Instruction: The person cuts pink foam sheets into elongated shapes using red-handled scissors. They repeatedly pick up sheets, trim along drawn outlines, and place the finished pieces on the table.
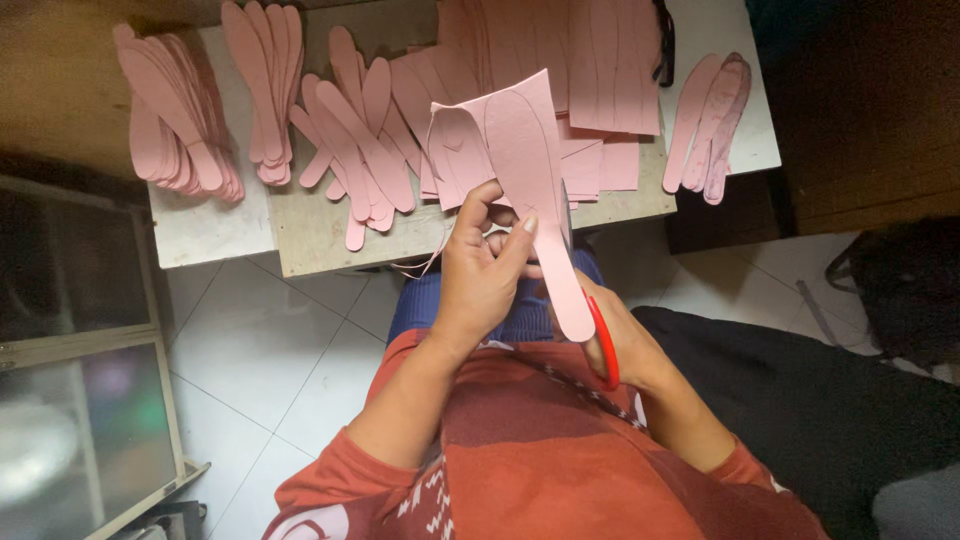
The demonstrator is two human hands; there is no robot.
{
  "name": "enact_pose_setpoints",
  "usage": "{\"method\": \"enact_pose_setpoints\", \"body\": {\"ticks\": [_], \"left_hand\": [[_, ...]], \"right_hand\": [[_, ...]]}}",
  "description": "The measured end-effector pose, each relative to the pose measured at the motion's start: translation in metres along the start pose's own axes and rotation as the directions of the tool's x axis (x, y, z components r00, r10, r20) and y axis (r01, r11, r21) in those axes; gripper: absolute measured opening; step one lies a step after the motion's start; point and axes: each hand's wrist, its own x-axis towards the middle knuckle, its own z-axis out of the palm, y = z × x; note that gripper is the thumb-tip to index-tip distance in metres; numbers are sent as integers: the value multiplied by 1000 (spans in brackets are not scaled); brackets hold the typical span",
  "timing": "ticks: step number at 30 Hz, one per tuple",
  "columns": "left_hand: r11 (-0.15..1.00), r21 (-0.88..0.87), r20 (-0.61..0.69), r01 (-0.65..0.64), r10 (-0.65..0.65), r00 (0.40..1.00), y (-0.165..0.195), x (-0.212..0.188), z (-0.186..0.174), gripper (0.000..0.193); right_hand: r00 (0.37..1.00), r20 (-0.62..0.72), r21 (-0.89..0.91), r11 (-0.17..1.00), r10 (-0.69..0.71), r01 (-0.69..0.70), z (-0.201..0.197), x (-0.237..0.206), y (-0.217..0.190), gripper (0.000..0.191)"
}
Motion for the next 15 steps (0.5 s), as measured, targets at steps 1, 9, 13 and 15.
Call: {"method": "enact_pose_setpoints", "body": {"ticks": [1, 9, 13, 15], "left_hand": [[1000, -5, 0, -3, 3, 1000, -1, 0, 0, 40], [997, -76, 6, 31, -31, 1000, -7, 4, -1, 45], [997, -74, 2, 37, -37, 999, -11, 7, -4, 47], [994, -99, -3, 51, -52, 999, -14, 9, -5, 46]], "right_hand": [[999, -33, -53, 998, 34, -36, 2, 1, -2, 59], [993, -114, -21, 999, 27, -29, 5, 0, -10, 60], [985, -143, -48, 993, 102, -109, 5, -1, -6, 56], [977, -156, -45, 988, 142, -151, 6, -2, -1, 47]]}}
